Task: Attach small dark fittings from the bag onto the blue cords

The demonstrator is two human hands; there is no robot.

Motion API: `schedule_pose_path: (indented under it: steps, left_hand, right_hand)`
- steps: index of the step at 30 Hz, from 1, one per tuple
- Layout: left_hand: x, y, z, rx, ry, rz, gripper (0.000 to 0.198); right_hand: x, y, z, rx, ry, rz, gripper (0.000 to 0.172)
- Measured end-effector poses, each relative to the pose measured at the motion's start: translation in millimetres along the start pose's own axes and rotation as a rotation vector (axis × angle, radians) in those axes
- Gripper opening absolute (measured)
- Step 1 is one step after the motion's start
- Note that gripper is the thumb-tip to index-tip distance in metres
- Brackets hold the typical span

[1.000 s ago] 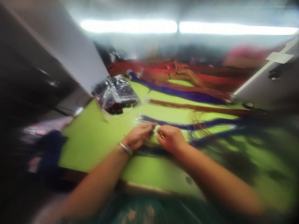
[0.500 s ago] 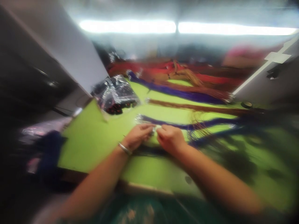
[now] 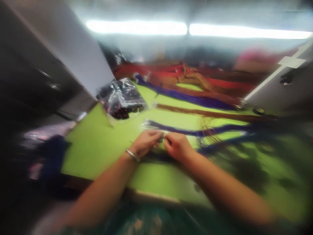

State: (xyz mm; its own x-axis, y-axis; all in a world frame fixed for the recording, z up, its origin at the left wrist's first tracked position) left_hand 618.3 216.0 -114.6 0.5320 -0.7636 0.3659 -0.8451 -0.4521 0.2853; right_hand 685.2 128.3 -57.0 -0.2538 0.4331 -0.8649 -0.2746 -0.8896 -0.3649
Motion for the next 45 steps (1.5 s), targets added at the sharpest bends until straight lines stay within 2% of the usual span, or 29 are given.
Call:
schedule_pose_path:
  steps: [7, 15, 20, 24, 28, 31, 35, 38, 41, 45]
  left_hand:
    - [-0.5, 0.3, -0.2, 0.06, -0.085, -0.026, 0.04]
    - [0.3, 3.1, -9.3, 0.115, -0.248, -0.033, 0.037]
    - [2.4, 8.7, -22.5, 0.099, -0.359, 0.104, 0.029]
    - [-8.8, 19.1, -31.8, 0.06, -0.519, 0.164, 0.026]
    - [6.9, 39.9, -20.9, -0.063, -0.657, 0.466, 0.02]
    - [23.6, 51.1, -8.5, -0.125, -0.704, 0.632, 0.019]
    - [30.3, 48.5, 1.3, -0.119, -0.718, 0.647, 0.021]
    - [29.1, 45.5, 5.1, -0.104, -0.715, 0.652, 0.023]
    - [29.3, 45.0, 4.8, -0.078, -0.735, 0.672, 0.023]
    - [31.3, 44.6, -1.7, -0.02, -0.735, 0.657, 0.022]
  right_hand:
    - [9.0, 0.3, -1.6, 0.046, 0.127, 0.076, 0.015]
    - [11.4, 1.7, -2.7, 0.064, -0.016, 0.072, 0.017]
    - [11.8, 0.0, -0.4, 0.064, -0.215, 0.096, 0.02]
    - [14.4, 0.8, 3.2, 0.125, -0.329, 0.213, 0.019]
    - [16.0, -11.6, 4.6, 0.114, -0.209, 0.393, 0.016]
    - [20.5, -36.5, -0.5, 0.077, 0.016, 0.391, 0.016]
    - [47.5, -65.3, -7.3, 0.084, 0.217, 0.358, 0.017]
    - [61.8, -73.9, -12.6, 0.122, 0.252, 0.317, 0.018]
    - [65.0, -75.4, -16.4, 0.121, 0.189, 0.332, 0.018]
    - [58.6, -77.4, -21.1, 0.119, 0.111, 0.366, 0.016]
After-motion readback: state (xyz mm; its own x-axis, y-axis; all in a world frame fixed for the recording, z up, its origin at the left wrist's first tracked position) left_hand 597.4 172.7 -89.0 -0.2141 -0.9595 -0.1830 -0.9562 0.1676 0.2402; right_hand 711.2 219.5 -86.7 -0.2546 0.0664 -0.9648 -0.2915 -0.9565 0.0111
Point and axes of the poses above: each hand's wrist, its own y-axis away from the middle knuckle, its own x-axis out of the palm, z = x × y, the point moved 8 cm from there along -y, towards the middle knuckle, and after that the axes turned 8 degrees about y, right-handed, at the moved point
